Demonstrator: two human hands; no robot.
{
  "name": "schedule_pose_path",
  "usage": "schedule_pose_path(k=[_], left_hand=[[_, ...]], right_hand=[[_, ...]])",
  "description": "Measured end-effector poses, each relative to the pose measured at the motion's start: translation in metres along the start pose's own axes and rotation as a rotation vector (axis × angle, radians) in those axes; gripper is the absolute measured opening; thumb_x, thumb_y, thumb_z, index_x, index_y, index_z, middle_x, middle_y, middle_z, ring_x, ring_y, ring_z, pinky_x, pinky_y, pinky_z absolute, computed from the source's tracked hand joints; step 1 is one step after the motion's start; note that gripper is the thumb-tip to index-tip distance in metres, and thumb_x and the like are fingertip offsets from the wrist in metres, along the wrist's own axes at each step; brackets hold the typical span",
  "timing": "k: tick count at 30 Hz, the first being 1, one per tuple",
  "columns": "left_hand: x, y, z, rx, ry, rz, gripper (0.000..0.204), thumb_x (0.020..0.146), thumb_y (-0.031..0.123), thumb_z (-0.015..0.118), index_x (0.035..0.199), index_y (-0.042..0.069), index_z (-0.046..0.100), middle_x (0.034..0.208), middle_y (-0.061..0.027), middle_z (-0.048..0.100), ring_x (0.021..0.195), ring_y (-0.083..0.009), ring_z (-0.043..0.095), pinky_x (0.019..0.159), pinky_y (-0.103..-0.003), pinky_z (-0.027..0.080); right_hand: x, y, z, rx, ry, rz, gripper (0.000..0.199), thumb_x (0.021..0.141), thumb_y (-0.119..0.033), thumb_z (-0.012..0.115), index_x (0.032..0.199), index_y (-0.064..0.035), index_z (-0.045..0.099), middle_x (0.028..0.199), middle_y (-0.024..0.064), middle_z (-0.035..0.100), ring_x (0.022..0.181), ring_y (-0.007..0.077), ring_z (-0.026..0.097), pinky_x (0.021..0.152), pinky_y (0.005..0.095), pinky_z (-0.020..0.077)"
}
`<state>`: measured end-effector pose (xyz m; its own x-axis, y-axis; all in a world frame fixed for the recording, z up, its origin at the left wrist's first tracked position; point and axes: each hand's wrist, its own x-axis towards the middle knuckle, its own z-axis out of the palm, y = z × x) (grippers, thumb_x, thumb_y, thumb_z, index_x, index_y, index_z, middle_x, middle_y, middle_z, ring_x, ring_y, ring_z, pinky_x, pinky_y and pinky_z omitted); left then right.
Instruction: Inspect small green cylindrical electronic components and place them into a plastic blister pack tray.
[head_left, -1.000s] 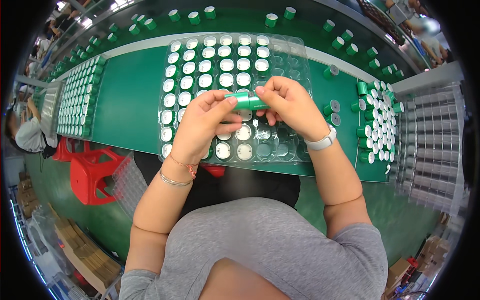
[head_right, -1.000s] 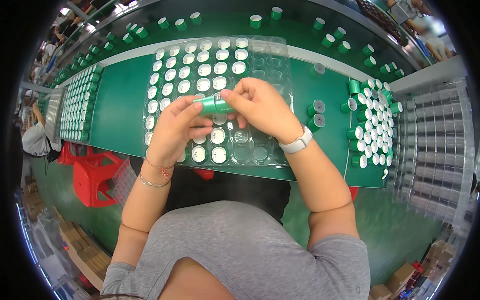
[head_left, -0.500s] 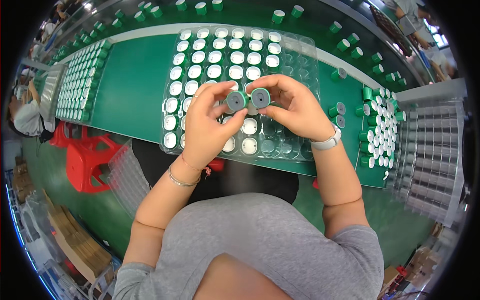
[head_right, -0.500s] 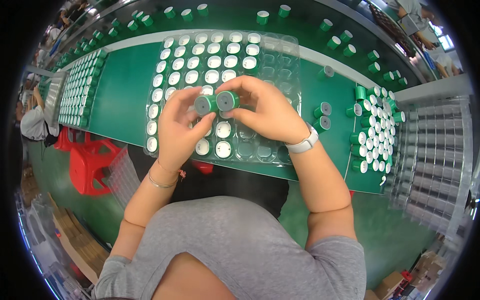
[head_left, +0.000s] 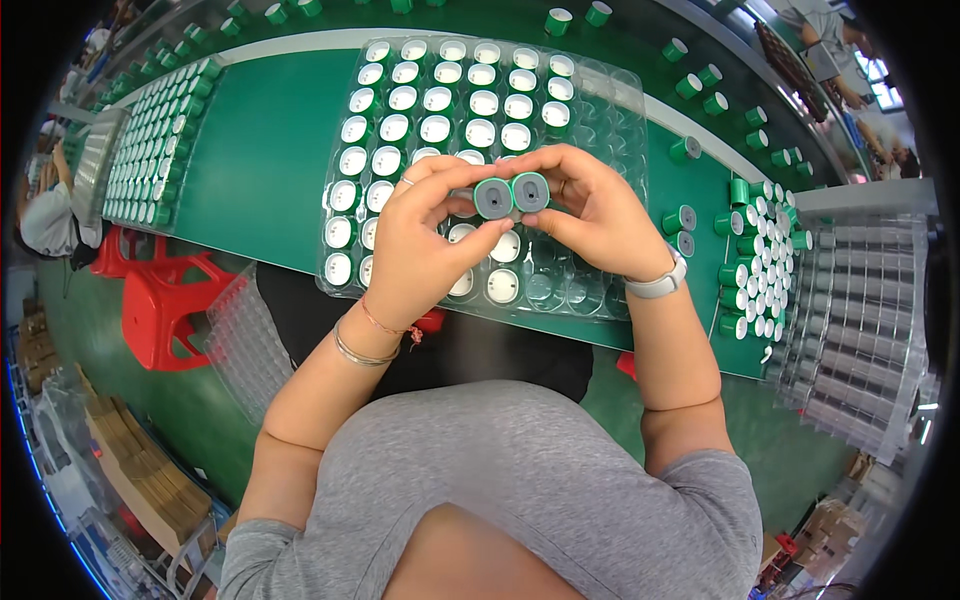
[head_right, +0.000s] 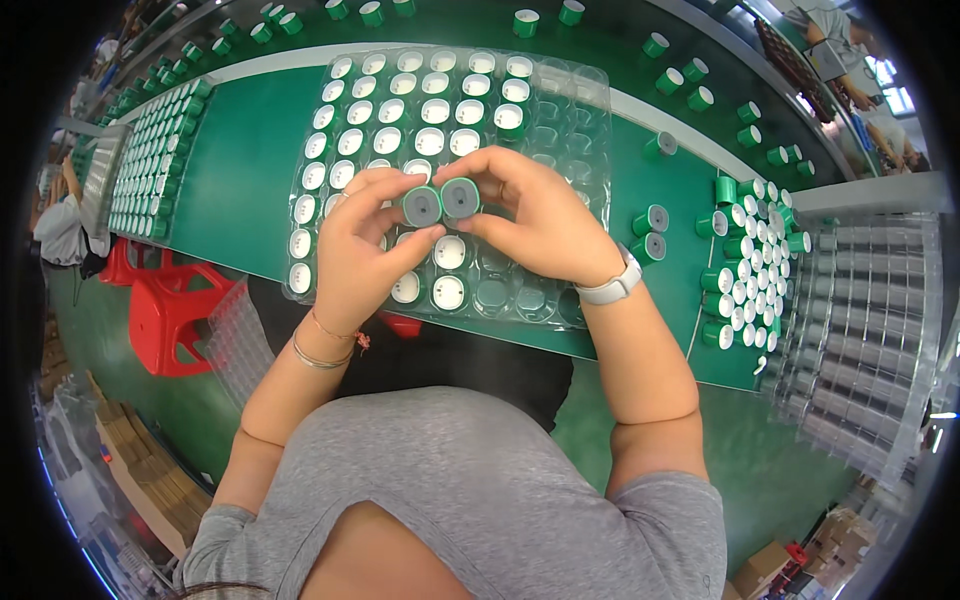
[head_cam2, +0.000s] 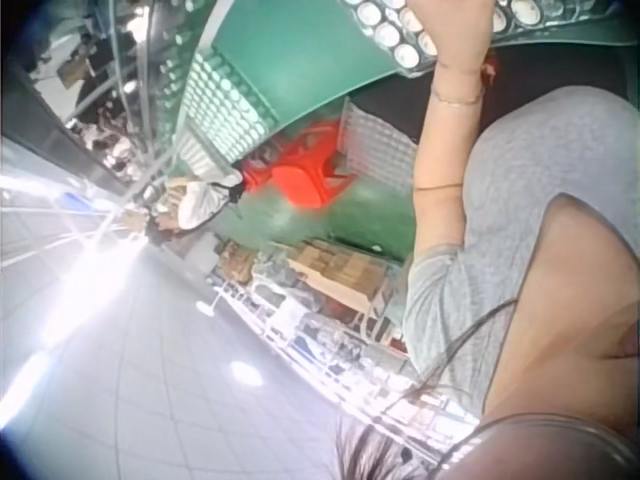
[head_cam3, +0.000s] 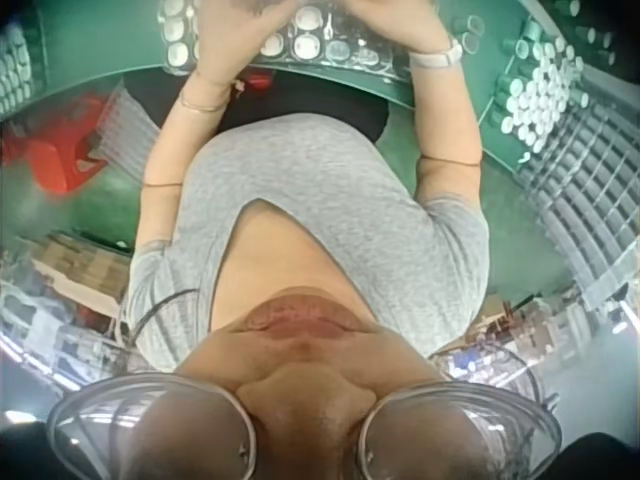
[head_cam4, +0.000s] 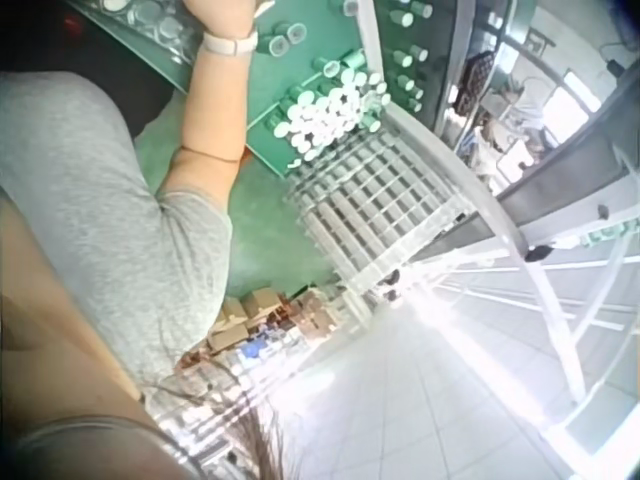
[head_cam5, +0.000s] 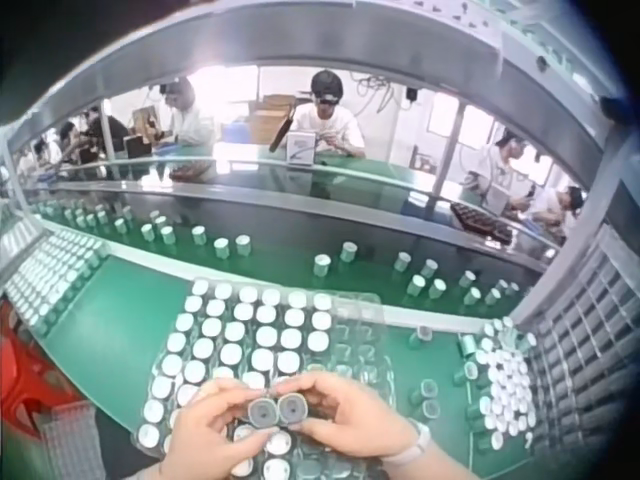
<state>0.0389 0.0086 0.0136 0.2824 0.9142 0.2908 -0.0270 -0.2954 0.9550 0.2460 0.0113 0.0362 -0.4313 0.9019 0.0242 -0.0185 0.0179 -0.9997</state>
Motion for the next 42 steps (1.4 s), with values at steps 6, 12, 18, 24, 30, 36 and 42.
schedule_pose_path(k=[6, 12, 18, 24, 30, 36, 42], left_hand=[[0.000, -0.002, 0.001, -0.043, 0.006, -0.019, 0.045, 0.073, -0.006, 0.077, 0.116, -0.002, 0.064, 0.114, -0.0084, 0.054, 0.099, -0.0163, 0.063, 0.083, -0.027, 0.058], [0.000, -0.001, 0.000, -0.019, 0.000, -0.015, 0.045, 0.074, -0.007, 0.077, 0.116, -0.001, 0.064, 0.114, -0.0084, 0.054, 0.101, -0.0166, 0.062, 0.085, -0.028, 0.058], [0.000, 0.000, 0.001, -0.020, 0.007, -0.001, 0.044, 0.074, -0.007, 0.075, 0.116, -0.001, 0.065, 0.114, -0.0085, 0.053, 0.102, -0.0173, 0.062, 0.086, -0.030, 0.058], [0.000, -0.001, 0.001, -0.009, 0.018, 0.009, 0.043, 0.074, -0.007, 0.076, 0.115, -0.001, 0.064, 0.114, -0.0093, 0.054, 0.101, -0.0175, 0.062, 0.087, -0.030, 0.058], [-0.003, 0.003, -0.003, 0.010, 0.020, -0.066, 0.045, 0.073, -0.005, 0.077, 0.116, -0.002, 0.063, 0.113, -0.0091, 0.056, 0.089, -0.0139, 0.061, 0.076, -0.025, 0.055], [-0.003, 0.003, -0.002, -0.224, 0.032, -0.154, 0.043, 0.080, -0.010, 0.068, 0.121, -0.006, 0.058, 0.111, -0.0099, 0.059, 0.093, -0.0150, 0.063, 0.075, -0.026, 0.053], [-0.003, 0.004, -0.001, -0.291, 0.055, -0.198, 0.044, 0.081, -0.011, 0.067, 0.123, -0.007, 0.055, 0.113, -0.0128, 0.062, 0.100, -0.0178, 0.064, 0.084, -0.028, 0.054]], right_hand=[[0.000, 0.001, -0.001, -0.011, 0.002, 0.011, 0.043, 0.082, 0.012, 0.061, 0.122, 0.0010, 0.053, 0.126, 0.0103, 0.059, 0.117, 0.0195, 0.058, 0.100, 0.0353, 0.0493], [0.000, 0.001, -0.001, -0.022, -0.002, 0.009, 0.042, 0.082, 0.012, 0.061, 0.122, 0.0010, 0.053, 0.125, 0.0103, 0.059, 0.116, 0.0193, 0.059, 0.099, 0.0351, 0.0500], [0.000, 0.000, 0.000, -0.024, 0.003, 0.011, 0.042, 0.082, 0.013, 0.059, 0.122, 0.0007, 0.053, 0.125, 0.0106, 0.058, 0.115, 0.0194, 0.059, 0.097, 0.0349, 0.0512], [0.000, 0.003, 0.000, -0.020, 0.009, -0.006, 0.042, 0.081, 0.013, 0.058, 0.121, 0.0008, 0.054, 0.125, 0.0106, 0.058, 0.114, 0.0199, 0.059, 0.098, 0.0353, 0.0511], [-0.004, -0.004, -0.014, 0.007, 0.107, -0.059, 0.048, 0.087, 0.004, 0.062, 0.134, 0.0009, 0.052, 0.120, 0.0098, 0.062, 0.111, 0.0194, 0.061, 0.096, 0.0333, 0.0497], [-0.008, -0.012, -0.032, -0.712, 0.457, -0.230, 0.045, 0.086, -0.002, 0.067, 0.130, -0.0029, 0.059, 0.097, 0.0020, 0.061, 0.079, 0.0094, 0.052, 0.073, 0.0222, 0.0440], [0.001, 0.005, -0.022, -0.864, 0.430, -0.196, 0.035, 0.078, -0.001, 0.074, 0.111, -0.0032, 0.065, 0.100, 0.0062, 0.065, 0.080, 0.0161, 0.059, 0.068, 0.0255, 0.0470]])
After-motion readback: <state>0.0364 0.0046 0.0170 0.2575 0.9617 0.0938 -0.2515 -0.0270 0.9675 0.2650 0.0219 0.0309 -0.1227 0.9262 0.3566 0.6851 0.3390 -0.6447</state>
